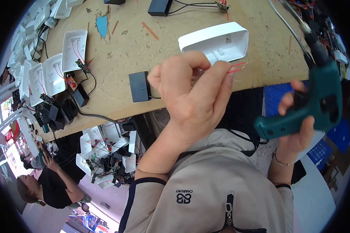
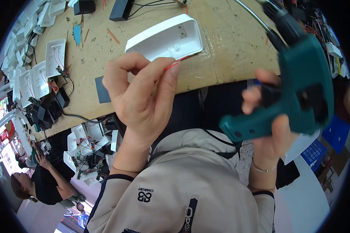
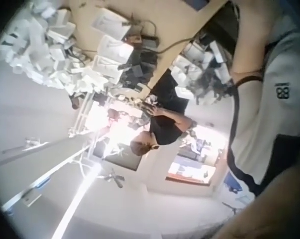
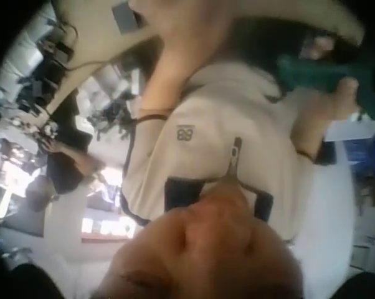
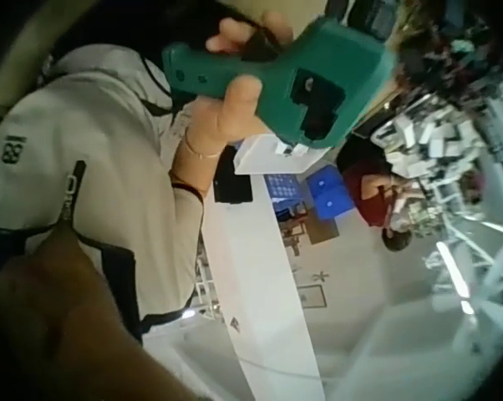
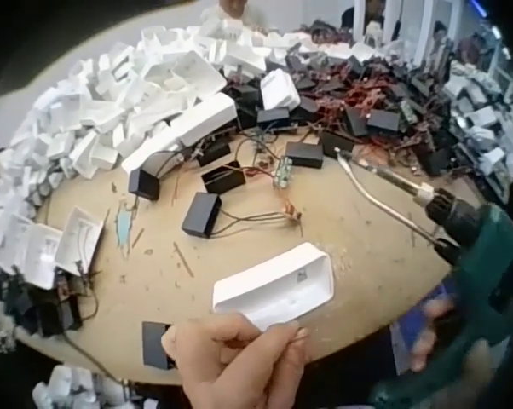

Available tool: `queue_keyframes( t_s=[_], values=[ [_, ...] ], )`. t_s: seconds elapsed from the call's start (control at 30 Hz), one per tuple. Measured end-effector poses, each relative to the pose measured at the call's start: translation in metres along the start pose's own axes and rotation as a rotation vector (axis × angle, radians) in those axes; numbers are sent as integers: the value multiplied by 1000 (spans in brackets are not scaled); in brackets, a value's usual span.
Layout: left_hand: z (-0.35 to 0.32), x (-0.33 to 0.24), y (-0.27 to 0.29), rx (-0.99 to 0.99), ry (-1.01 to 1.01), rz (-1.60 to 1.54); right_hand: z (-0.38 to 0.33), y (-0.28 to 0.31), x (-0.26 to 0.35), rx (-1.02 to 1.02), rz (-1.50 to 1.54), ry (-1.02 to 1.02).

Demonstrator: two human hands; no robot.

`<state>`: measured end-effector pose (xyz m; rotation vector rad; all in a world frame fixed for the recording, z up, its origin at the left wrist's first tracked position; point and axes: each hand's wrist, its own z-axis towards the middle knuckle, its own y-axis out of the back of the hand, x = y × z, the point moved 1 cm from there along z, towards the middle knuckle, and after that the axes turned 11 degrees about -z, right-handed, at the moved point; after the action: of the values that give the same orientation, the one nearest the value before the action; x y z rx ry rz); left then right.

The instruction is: Soldering wires and electronic components inside small plastic enclosures using a handheld soldering gun.

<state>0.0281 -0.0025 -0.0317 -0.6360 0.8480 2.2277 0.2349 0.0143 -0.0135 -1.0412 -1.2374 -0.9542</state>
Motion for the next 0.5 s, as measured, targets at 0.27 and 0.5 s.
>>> queue_keyframes(
  t_s=[0.27, 0.5],
  values=[
    [9, -1, -8, -41, -16, 210, -55, 4, 34, -158, -427, -162],
    [8, 6, -16, -31, -30, 185, -61, -12, 25, -211, -424, -262]
  ],
)
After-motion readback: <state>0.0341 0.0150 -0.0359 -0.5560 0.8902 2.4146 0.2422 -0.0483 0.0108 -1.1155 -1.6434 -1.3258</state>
